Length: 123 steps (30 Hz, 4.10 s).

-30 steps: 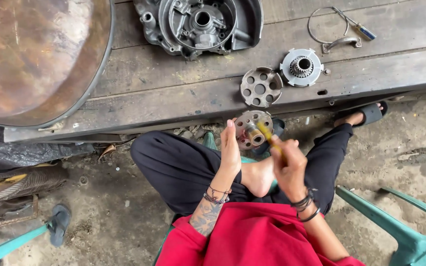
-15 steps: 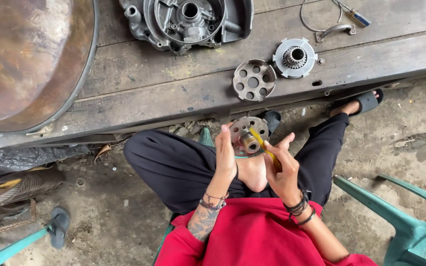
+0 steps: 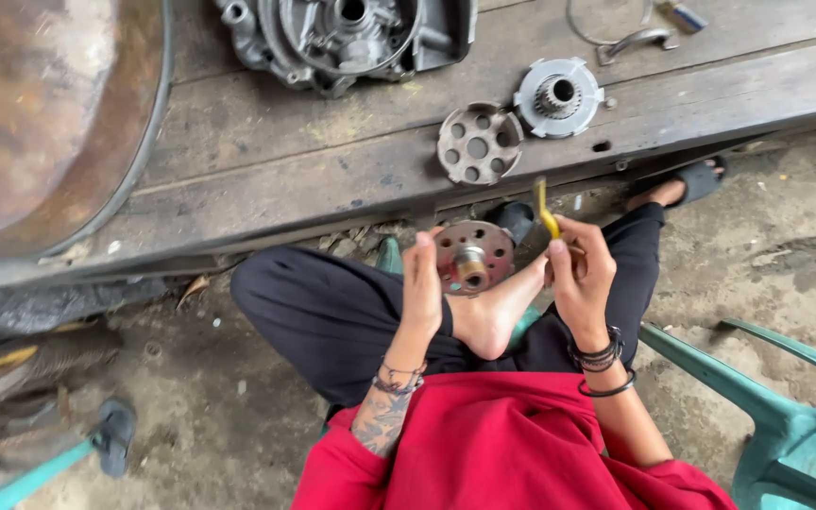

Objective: Cleaning a motorcycle clutch basket with a brush and then assembling the clutch plates and hub.

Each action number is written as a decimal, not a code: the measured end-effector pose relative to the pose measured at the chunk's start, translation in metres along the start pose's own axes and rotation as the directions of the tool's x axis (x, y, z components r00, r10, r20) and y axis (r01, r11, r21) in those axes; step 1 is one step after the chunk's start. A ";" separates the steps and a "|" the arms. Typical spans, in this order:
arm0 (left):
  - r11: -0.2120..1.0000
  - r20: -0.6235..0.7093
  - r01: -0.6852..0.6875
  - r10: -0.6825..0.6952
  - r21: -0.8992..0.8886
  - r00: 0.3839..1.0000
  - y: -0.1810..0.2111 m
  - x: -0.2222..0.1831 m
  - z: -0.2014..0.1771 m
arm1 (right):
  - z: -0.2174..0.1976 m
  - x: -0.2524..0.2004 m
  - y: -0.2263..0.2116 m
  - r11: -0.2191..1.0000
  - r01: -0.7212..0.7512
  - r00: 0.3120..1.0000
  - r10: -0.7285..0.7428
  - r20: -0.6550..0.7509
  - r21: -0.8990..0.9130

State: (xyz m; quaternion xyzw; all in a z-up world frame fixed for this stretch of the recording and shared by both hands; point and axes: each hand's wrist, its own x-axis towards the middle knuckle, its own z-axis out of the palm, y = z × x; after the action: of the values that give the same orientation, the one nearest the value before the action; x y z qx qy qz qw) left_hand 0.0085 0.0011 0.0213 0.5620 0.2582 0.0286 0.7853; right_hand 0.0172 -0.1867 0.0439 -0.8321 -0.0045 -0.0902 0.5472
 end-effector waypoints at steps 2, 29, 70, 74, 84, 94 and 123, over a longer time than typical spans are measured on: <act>0.990 -0.052 0.090 -0.096 -0.106 0.994 0.014 0.007 -0.001 | -0.006 0.017 0.004 0.985 -0.016 0.997 0.028 -0.072 0.174; 0.937 0.016 0.314 -0.315 -0.155 0.949 0.015 0.070 0.055 | 0.014 0.142 -0.032 0.903 0.428 0.796 -0.362 0.485 -0.027; 0.333 0.264 -0.548 0.614 0.768 0.744 -0.029 0.107 0.025 | 0.073 0.176 0.003 0.694 0.629 0.745 -0.406 0.530 -0.351; 0.336 0.254 -0.539 0.615 0.772 0.746 -0.032 0.106 0.026 | 0.074 0.175 0.000 0.667 0.639 0.739 -0.395 0.546 -0.382; 0.354 0.235 -0.517 0.600 0.779 0.765 -0.025 0.103 0.027 | 0.071 0.178 -0.011 0.629 0.657 0.713 -0.339 0.614 -0.416; 0.371 0.216 -0.483 0.570 0.793 0.793 -0.020 0.104 0.027 | 0.070 0.171 -0.007 0.682 0.575 0.764 -0.250 0.594 -0.453; 0.386 0.183 -0.457 0.571 0.801 0.801 -0.016 0.103 0.029 | 0.069 0.175 -0.007 0.753 0.529 0.774 -0.240 0.586 -0.391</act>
State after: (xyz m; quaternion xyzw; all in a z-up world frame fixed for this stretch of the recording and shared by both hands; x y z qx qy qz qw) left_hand 0.1068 0.0045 -0.0249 0.9057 0.1018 0.1827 0.3688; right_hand 0.1991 -0.1369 0.0506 -0.9237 -0.2985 0.0164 0.2397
